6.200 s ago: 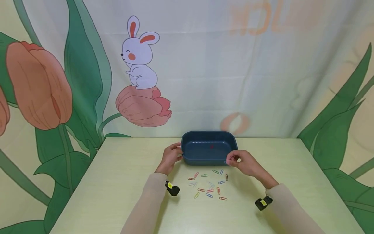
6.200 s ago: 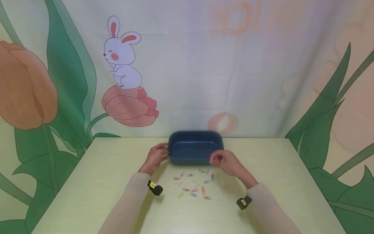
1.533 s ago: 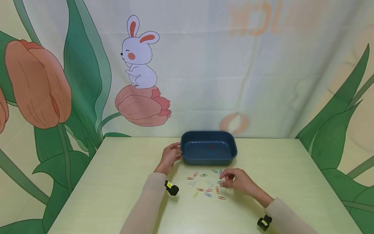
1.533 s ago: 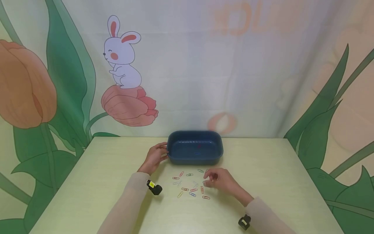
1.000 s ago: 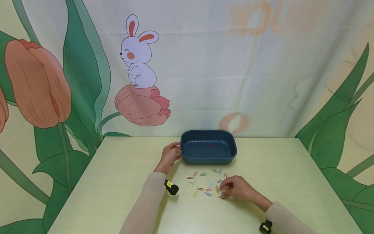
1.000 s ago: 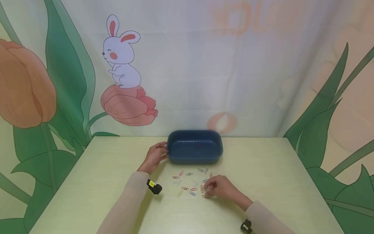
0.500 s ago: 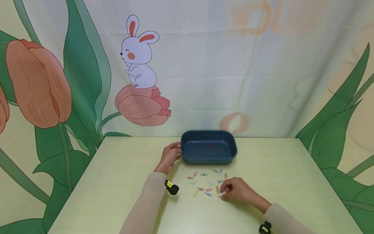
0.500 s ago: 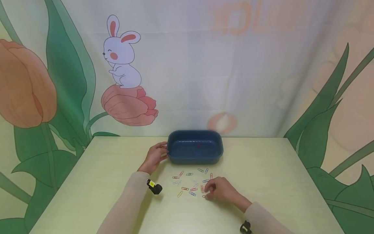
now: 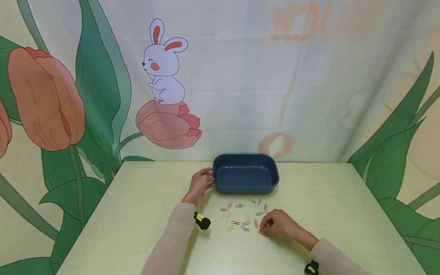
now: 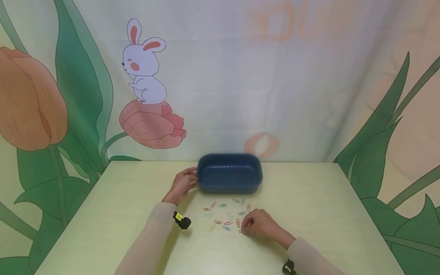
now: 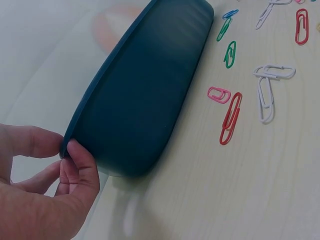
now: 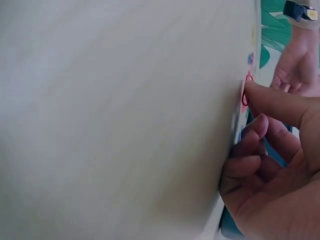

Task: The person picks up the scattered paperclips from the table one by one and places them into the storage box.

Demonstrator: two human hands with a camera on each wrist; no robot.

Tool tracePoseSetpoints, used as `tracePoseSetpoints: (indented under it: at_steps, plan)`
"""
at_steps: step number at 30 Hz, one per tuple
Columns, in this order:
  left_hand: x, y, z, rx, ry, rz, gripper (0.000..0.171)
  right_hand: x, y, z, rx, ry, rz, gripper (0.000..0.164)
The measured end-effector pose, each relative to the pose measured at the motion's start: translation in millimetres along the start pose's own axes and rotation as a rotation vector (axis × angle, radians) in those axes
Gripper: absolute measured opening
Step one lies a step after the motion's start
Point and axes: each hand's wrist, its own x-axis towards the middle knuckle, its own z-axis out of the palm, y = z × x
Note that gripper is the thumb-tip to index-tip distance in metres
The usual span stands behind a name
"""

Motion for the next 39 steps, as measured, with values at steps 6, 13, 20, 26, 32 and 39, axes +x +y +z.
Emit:
tracePoseSetpoints:
  at_steps: [6, 13, 20, 26, 32, 39]
  plan:
    - [-0.3, 0.8, 0.1, -0.002, 0.002, -0.003, 0.048, -2.1, -5.7, -10.1, 0.064, -0.015, 0.016, 0.012]
    - [0.7, 0.1, -0.9, -0.006, 0.001, 0.003, 0.049, -0.3, -12.4, -22.8, 0.047, 0.039, 0.003, 0.014]
    - [0.0, -0.4, -0.6, -0.015, 0.004, 0.008, 0.047, 0.6, -20.5, -36.8, 0.053, 0.072, -0.013, 0.013]
    - [-0.4, -4.7, -0.3, -0.019, 0.019, 0.008, 0.046, -0.3, -24.5, -46.6, 0.069, 0.088, -0.050, 0.012]
    - [-0.9, -5.7, -0.2, -0.020, 0.014, 0.001, 0.046, 2.9, -26.0, -54.7, 0.056, 0.140, -0.087, 0.015]
    - [0.3, -0.6, 0.7, -0.011, 0.007, 0.016, 0.047, 11.6, -31.0, -61.9, 0.084, 0.218, -0.094, 0.011]
